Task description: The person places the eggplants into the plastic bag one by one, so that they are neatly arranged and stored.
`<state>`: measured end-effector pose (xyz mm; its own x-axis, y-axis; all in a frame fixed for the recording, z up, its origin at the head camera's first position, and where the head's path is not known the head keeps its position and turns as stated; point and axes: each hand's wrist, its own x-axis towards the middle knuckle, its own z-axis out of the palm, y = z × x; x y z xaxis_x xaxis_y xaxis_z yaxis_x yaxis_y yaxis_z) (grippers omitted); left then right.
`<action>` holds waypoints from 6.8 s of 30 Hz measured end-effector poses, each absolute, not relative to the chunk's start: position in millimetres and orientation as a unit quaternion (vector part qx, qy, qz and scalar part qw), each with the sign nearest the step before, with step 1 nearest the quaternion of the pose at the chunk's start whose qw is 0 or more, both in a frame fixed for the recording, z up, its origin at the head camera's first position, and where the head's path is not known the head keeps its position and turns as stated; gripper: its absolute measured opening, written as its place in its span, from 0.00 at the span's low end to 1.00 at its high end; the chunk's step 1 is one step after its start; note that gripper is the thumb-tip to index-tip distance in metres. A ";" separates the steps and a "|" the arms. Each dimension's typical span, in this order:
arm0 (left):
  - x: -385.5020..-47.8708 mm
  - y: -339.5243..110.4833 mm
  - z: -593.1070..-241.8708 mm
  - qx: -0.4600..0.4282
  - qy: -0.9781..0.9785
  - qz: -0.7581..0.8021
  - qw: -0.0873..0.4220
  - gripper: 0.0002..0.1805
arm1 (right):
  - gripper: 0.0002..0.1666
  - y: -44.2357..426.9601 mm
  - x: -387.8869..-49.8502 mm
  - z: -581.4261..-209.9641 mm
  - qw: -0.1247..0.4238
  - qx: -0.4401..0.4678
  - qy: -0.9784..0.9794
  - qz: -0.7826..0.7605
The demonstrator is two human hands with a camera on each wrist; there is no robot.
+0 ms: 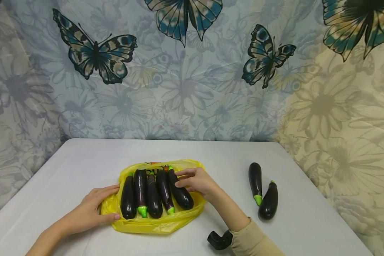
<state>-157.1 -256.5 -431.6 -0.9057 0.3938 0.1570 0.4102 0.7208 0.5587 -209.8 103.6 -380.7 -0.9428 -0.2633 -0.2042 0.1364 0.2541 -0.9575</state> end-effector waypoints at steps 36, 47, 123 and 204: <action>-154.3 -256.4 -434.4 -0.210 -0.926 -0.314 0.008 0.45 | 0.21 107.2 -217.9 -393.1 0.201 -0.035 0.748 -0.632; -154.5 -254.1 -431.2 -0.204 -0.929 -0.310 0.005 0.45 | 0.22 111.8 -218.5 -390.1 0.212 -0.051 0.744 -0.631; -158.0 -256.4 -431.3 -0.208 -0.934 -0.289 0.007 0.45 | 0.21 114.6 -217.4 -384.9 0.225 -0.067 0.747 -0.621; -158.7 -255.1 -436.7 -0.207 -0.935 -0.285 0.029 0.46 | 0.35 389.3 -227.6 -364.8 0.037 -0.067 0.833 -0.548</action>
<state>-158.7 -255.1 -436.7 -0.9125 0.3710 0.1722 0.4040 0.7520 0.5209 -227.6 389.3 -364.8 -0.9882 -0.1528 0.0119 -0.0713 0.3893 -0.9183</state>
